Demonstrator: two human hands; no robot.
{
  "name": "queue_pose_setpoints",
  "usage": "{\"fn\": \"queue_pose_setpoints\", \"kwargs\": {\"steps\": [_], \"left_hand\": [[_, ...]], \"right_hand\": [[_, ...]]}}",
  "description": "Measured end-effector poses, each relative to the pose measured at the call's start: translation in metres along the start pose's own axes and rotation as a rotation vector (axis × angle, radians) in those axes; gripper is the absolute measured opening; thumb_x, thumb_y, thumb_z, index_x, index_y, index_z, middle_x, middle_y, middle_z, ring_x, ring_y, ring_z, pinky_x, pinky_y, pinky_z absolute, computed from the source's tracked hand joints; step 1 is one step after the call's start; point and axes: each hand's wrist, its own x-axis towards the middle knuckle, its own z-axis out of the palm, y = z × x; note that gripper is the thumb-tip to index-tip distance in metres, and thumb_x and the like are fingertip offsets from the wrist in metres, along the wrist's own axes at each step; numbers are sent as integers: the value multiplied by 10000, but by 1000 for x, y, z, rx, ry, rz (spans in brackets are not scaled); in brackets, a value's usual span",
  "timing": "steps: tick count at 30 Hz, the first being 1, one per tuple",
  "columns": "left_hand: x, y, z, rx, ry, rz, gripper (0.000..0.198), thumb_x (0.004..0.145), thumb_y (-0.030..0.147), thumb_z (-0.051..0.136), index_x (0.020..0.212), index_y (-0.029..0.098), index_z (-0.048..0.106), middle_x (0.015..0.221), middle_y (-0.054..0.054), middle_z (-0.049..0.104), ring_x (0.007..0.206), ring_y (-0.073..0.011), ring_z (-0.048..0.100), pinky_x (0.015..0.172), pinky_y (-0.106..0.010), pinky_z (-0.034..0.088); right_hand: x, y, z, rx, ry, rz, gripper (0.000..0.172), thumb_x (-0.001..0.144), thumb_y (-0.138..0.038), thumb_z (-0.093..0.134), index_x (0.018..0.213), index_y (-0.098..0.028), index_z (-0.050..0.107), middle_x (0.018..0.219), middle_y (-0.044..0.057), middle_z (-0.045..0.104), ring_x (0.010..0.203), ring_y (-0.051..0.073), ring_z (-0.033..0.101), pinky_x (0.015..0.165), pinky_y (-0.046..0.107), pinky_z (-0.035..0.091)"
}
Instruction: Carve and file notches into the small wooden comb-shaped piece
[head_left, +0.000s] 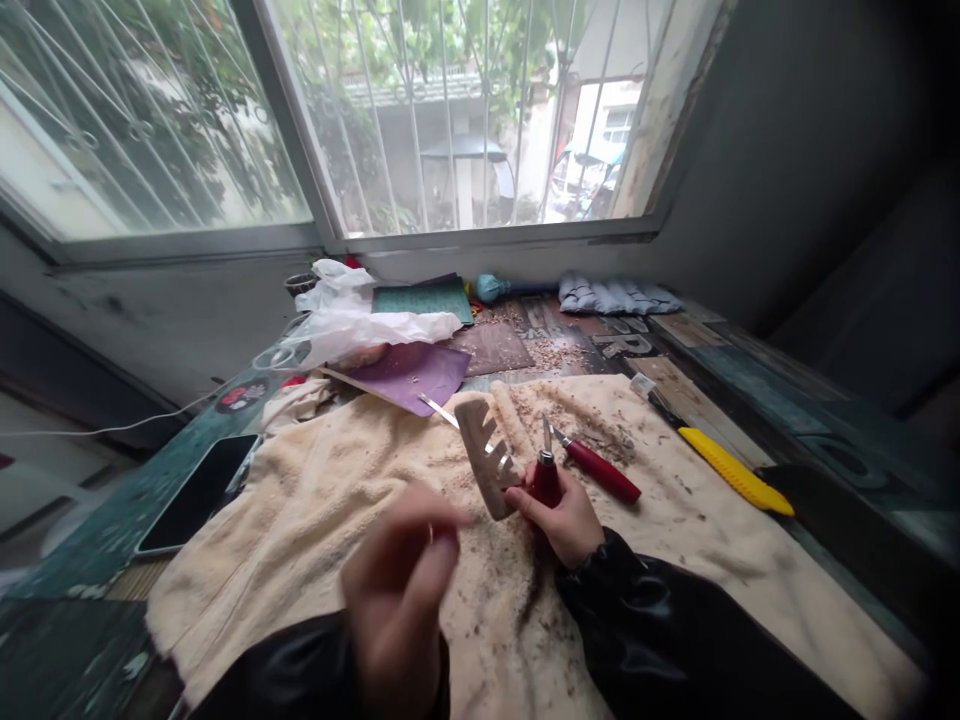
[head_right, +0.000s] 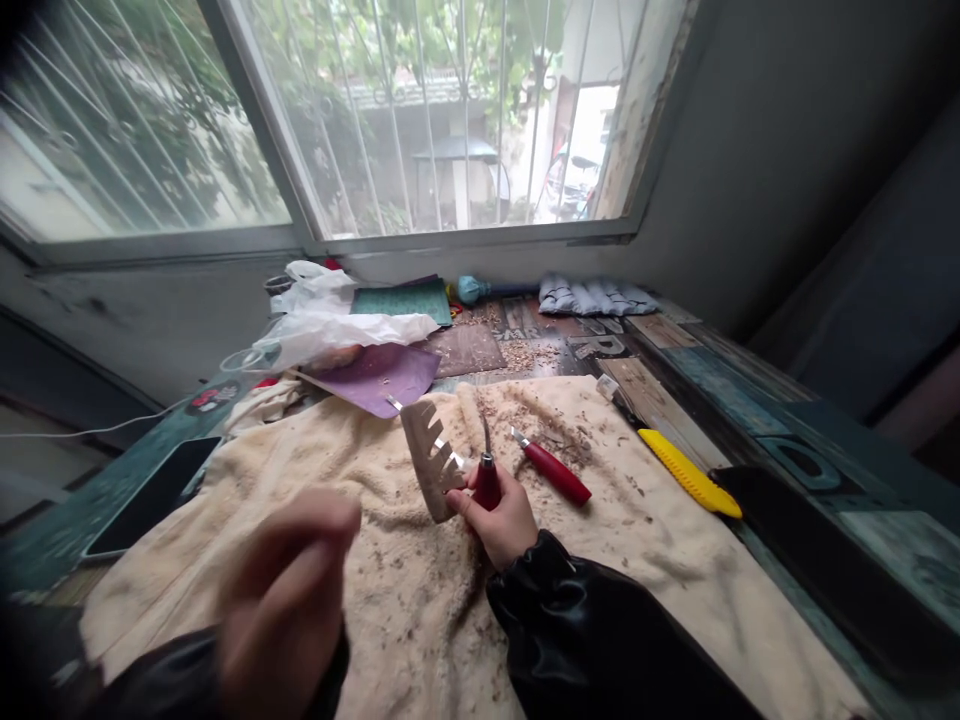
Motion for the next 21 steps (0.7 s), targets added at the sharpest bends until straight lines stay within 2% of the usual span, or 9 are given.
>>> {"fn": "queue_pose_setpoints", "kwargs": {"steps": [1,4,6,8,11,15,17,21], "left_hand": [[15,-10,6,23,46,38,218,697,242,649,912,218,622,845,3,586,821,-127,525,704,-207,436],[45,-41,19,70,13,-182,328,721,255,621,1042,224,561,974,-11,584,896,-123,530,737,-206,431],[49,-57,23,-11,-210,-346,308,757,320,580,1020,161,565,983,-58,612,926,-160,560,799,-263,444],[46,-65,23,-32,-270,-383,326,741,355,599,977,132,574,905,-67,641,869,-175,597,792,-283,460],[39,-69,21,-75,-264,-359,332,731,369,614,951,125,563,877,-69,650,838,-187,622,782,-300,480],[38,-68,17,-156,-268,-373,324,759,376,582,967,139,508,811,-61,648,772,-183,640,719,-310,509],[40,-66,15,-145,-232,-367,329,752,382,587,964,152,483,777,-46,636,720,-172,641,662,-299,522],[42,-63,12,-139,-162,-437,366,725,423,597,941,180,431,752,-8,592,557,-135,615,510,-269,520]], "right_hand": [[0,-1,0,9,-4,0,369,572,-369,728,708,-190,436,608,-48,498,393,53,400,357,209,336],[0,-3,-1,-13,-37,-29,358,570,-375,727,699,-193,448,619,-36,517,426,70,432,384,222,370],[1,-4,-2,-43,-74,-63,343,559,-364,735,674,-190,462,631,-21,534,505,97,483,467,242,427],[1,-5,-3,-56,-119,-76,324,562,-350,735,660,-190,471,632,-17,540,574,116,516,557,261,459],[-1,-7,-2,-62,-169,-68,301,586,-351,721,656,-194,474,654,-10,559,600,124,532,592,262,459],[-7,-8,0,-93,-141,-47,264,680,-421,638,693,-189,512,585,-27,531,446,85,451,445,230,377],[-9,-7,0,-108,-148,-49,262,738,-444,569,737,-184,538,536,-35,500,398,76,406,413,227,340],[-9,-5,-3,-162,-127,-71,267,774,-449,509,737,-185,529,539,-24,484,434,96,436,433,235,342]]}}
